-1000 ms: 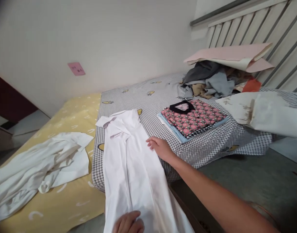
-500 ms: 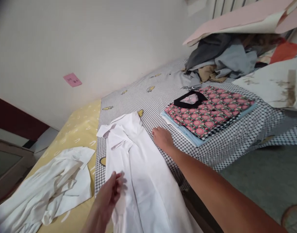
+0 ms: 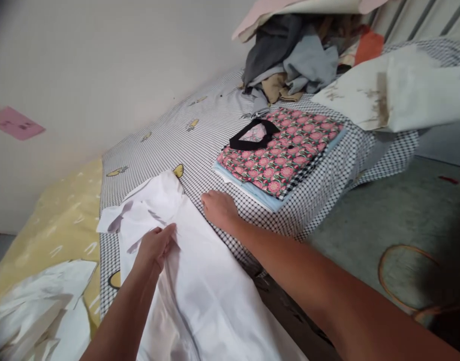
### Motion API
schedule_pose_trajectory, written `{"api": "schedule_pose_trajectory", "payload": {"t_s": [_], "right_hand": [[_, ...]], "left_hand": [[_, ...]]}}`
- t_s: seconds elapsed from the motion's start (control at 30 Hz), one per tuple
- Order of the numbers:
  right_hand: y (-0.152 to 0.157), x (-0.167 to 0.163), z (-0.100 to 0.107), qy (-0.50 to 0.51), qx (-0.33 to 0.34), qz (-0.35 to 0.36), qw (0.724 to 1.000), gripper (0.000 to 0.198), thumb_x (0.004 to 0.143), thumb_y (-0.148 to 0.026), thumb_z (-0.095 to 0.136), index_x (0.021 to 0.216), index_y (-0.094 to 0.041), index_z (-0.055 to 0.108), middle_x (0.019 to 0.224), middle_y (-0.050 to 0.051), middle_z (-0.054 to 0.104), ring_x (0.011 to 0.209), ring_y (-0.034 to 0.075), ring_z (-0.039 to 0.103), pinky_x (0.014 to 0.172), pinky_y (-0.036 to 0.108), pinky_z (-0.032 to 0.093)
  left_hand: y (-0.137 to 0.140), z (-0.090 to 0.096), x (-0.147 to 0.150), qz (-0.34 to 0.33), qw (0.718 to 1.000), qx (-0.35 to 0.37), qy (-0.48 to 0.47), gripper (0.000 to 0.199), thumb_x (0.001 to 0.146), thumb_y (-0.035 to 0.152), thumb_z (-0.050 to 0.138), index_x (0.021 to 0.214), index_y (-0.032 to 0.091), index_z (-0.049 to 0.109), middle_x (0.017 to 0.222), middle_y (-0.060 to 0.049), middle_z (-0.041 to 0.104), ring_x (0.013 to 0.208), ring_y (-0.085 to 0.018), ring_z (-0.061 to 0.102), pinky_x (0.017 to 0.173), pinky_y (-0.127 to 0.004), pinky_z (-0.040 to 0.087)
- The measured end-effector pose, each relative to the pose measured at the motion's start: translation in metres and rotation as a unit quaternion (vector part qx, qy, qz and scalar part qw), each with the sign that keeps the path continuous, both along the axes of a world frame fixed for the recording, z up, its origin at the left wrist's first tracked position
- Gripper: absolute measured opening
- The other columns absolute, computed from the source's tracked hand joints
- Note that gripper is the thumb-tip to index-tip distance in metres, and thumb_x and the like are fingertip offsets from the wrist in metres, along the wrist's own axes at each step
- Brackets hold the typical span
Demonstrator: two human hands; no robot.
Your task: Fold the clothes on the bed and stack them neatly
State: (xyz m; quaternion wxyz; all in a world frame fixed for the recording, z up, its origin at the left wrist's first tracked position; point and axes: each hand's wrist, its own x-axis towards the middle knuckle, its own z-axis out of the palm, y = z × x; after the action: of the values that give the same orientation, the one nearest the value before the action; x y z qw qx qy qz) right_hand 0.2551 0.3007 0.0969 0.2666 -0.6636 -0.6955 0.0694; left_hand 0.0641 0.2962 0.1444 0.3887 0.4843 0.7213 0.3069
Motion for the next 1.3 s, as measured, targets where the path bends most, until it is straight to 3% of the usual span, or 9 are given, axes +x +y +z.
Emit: {"api": "schedule_pose_trajectory", "payload": {"t_s": [0.2,0.37,0.57,0.63,0.7,0.8,0.87,1.0,1.3], "right_hand": [[-0.003,0.003,0.004,0.002,0.001,0.004,1.000,0.021,0.098,-0.017,0.047,0.105,-0.021,0.067,0.104,0.006,0.069,0.095,0.021,0.061,0.081,0.033,0.041],[-0.003,0.005,0.006,0.006,-0.005,0.007,1.000,0.026,0.100,-0.018,0.042,0.113,-0.019,0.065,0.113,0.009,0.068,0.102,0.023,0.060,0.087,0.035,0.043],[-0.002,0.007,0.004,-0.001,-0.008,0.009,1.000,0.030,0.101,-0.016,0.038,0.120,-0.019,0.061,0.116,0.009,0.068,0.104,0.024,0.061,0.090,0.037,0.045],[-0.002,0.007,0.003,-0.002,0.002,0.005,1.000,0.032,0.101,-0.015,0.037,0.121,-0.020,0.061,0.117,0.008,0.068,0.105,0.025,0.062,0.090,0.038,0.046],[-0.003,0.007,0.003,-0.002,0.005,0.000,1.000,0.032,0.100,-0.014,0.037,0.120,-0.020,0.061,0.118,0.009,0.068,0.105,0.025,0.062,0.090,0.038,0.046],[-0.004,0.005,0.003,-0.003,0.007,-0.008,1.000,0.032,0.098,-0.012,0.039,0.118,-0.020,0.063,0.116,0.009,0.068,0.104,0.025,0.062,0.089,0.038,0.047],[-0.006,0.003,0.004,-0.005,0.009,-0.011,1.000,0.031,0.098,-0.013,0.039,0.117,-0.019,0.063,0.115,0.010,0.069,0.103,0.025,0.063,0.089,0.038,0.046],[-0.007,0.002,0.005,-0.009,0.010,-0.018,1.000,0.029,0.098,-0.016,0.041,0.115,-0.018,0.064,0.114,0.011,0.070,0.103,0.025,0.063,0.088,0.037,0.046],[-0.005,0.002,0.005,-0.020,0.010,-0.014,1.000,0.026,0.098,-0.017,0.043,0.114,-0.019,0.064,0.115,0.010,0.070,0.102,0.024,0.063,0.086,0.036,0.047]], "left_hand": [[-0.002,0.002,-0.003,-0.001,0.978,0.060,0.201,0.028,0.072,0.041,0.070,0.061,0.023,0.050,0.057,0.003,0.049,0.060,-0.016,0.044,0.061,-0.030,0.032],[-0.039,-0.004,0.014,0.005,0.907,0.218,0.361,0.038,0.088,0.028,0.056,0.125,0.018,0.055,0.106,-0.011,0.067,0.084,-0.024,0.063,0.081,-0.041,0.048],[-0.157,-0.043,0.025,-0.430,0.696,0.440,0.370,0.025,0.097,0.013,0.052,0.118,0.021,0.064,0.127,-0.013,0.068,0.122,-0.025,0.061,0.109,-0.045,0.039],[-0.192,-0.049,0.024,-0.497,0.662,0.455,0.327,0.032,0.095,0.008,0.054,0.122,0.022,0.063,0.128,-0.011,0.069,0.126,-0.023,0.060,0.111,-0.043,0.037],[-0.216,-0.052,0.022,-0.452,0.723,0.431,0.297,0.033,0.094,0.008,0.056,0.123,0.023,0.064,0.127,-0.011,0.069,0.124,-0.022,0.061,0.107,-0.040,0.041],[-0.230,-0.054,0.019,-0.196,0.914,0.290,0.207,0.023,0.095,0.026,0.060,0.116,0.022,0.066,0.118,-0.011,0.069,0.108,-0.022,0.066,0.088,-0.036,0.052],[-0.231,-0.057,0.018,-0.029,0.987,0.133,0.086,0.029,0.091,0.040,0.063,0.114,0.021,0.064,0.110,-0.010,0.069,0.096,-0.021,0.068,0.078,-0.035,0.054],[-0.222,-0.061,0.025,0.050,0.994,-0.037,-0.089,0.051,0.076,0.050,0.075,0.115,0.021,0.059,0.106,-0.006,0.067,0.091,-0.018,0.065,0.081,-0.033,0.052],[-0.209,-0.049,0.045,0.001,0.998,-0.017,-0.062,0.055,0.077,0.060,0.069,0.061,0.024,0.030,0.061,0.009,0.024,0.059,-0.009,0.025,0.053,-0.025,0.023]]}}
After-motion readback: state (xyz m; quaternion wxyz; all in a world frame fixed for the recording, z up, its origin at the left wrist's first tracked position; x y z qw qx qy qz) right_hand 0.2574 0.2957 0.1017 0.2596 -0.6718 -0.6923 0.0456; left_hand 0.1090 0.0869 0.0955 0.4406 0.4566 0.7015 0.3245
